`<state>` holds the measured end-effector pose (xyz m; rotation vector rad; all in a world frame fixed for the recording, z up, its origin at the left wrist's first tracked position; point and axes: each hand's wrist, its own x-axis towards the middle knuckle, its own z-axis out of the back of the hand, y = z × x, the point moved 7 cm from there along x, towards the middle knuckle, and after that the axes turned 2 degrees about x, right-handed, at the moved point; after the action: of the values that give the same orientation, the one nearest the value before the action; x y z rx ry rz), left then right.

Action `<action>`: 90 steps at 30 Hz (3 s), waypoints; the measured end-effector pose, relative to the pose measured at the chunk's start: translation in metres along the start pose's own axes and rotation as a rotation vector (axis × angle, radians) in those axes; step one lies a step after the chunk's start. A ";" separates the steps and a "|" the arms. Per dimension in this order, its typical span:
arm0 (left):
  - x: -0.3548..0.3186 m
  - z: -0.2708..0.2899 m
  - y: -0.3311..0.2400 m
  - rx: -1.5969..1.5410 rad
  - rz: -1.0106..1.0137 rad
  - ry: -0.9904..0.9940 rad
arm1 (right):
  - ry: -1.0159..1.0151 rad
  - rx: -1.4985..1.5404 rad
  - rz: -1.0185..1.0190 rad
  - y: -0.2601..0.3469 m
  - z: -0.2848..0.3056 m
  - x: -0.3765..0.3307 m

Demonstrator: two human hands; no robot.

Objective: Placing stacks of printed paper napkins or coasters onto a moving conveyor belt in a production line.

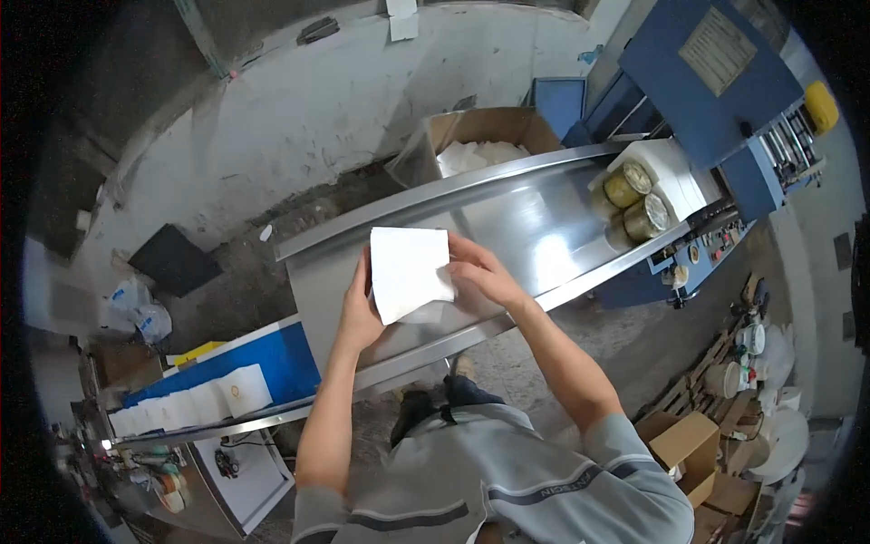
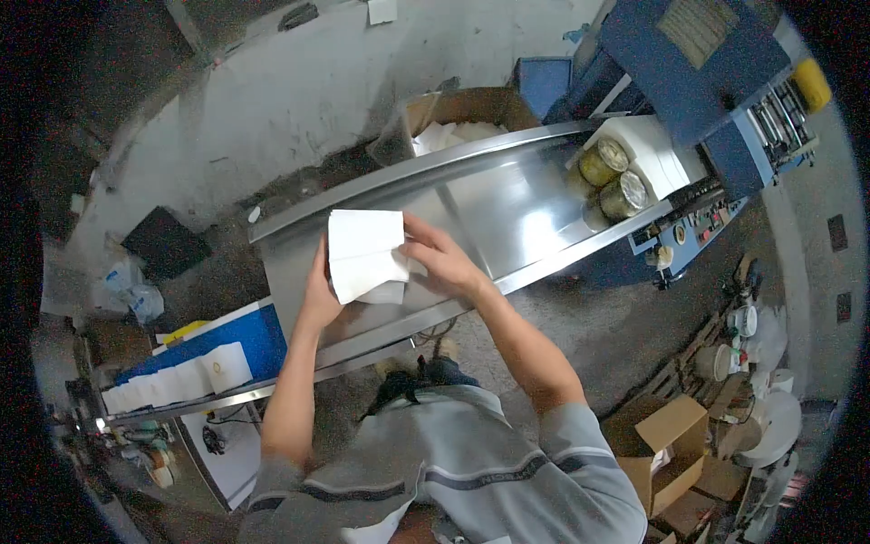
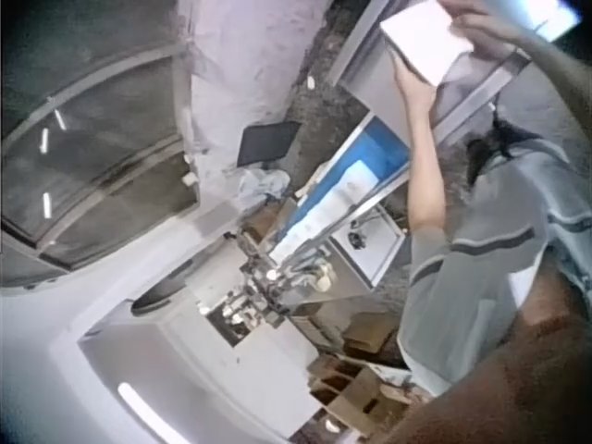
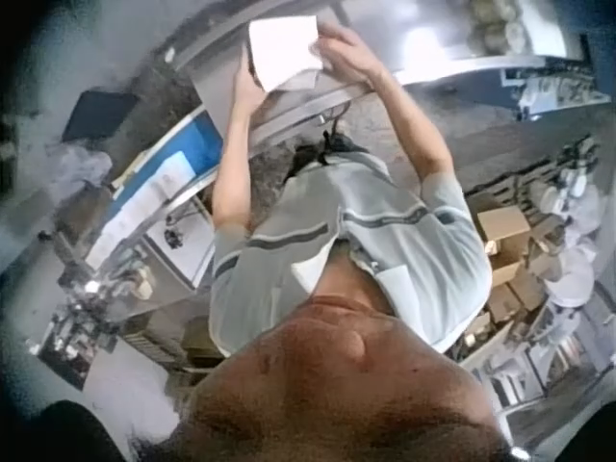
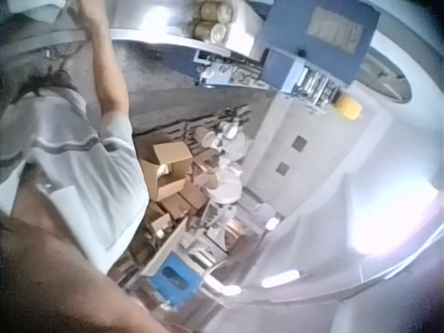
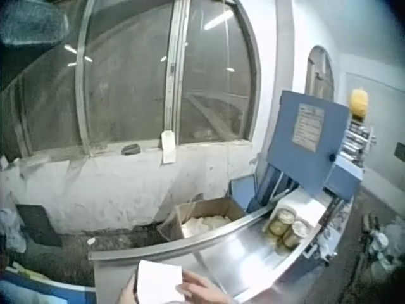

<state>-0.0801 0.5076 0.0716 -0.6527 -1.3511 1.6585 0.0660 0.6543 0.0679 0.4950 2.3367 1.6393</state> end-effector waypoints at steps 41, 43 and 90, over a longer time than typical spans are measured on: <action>-0.007 0.017 0.008 0.092 0.002 0.081 | 0.076 -1.390 0.332 0.074 -0.063 0.021; -0.008 0.018 0.010 0.084 0.007 0.084 | 0.100 -1.394 0.323 0.072 -0.066 0.023; 0.045 -0.009 -0.089 0.939 0.148 -0.111 | -0.357 -0.368 -0.108 -0.009 -0.028 -0.013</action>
<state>-0.0680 0.5537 0.1596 -0.0963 -0.4624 2.2020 0.0663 0.6224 0.0686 0.5204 1.7311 1.7136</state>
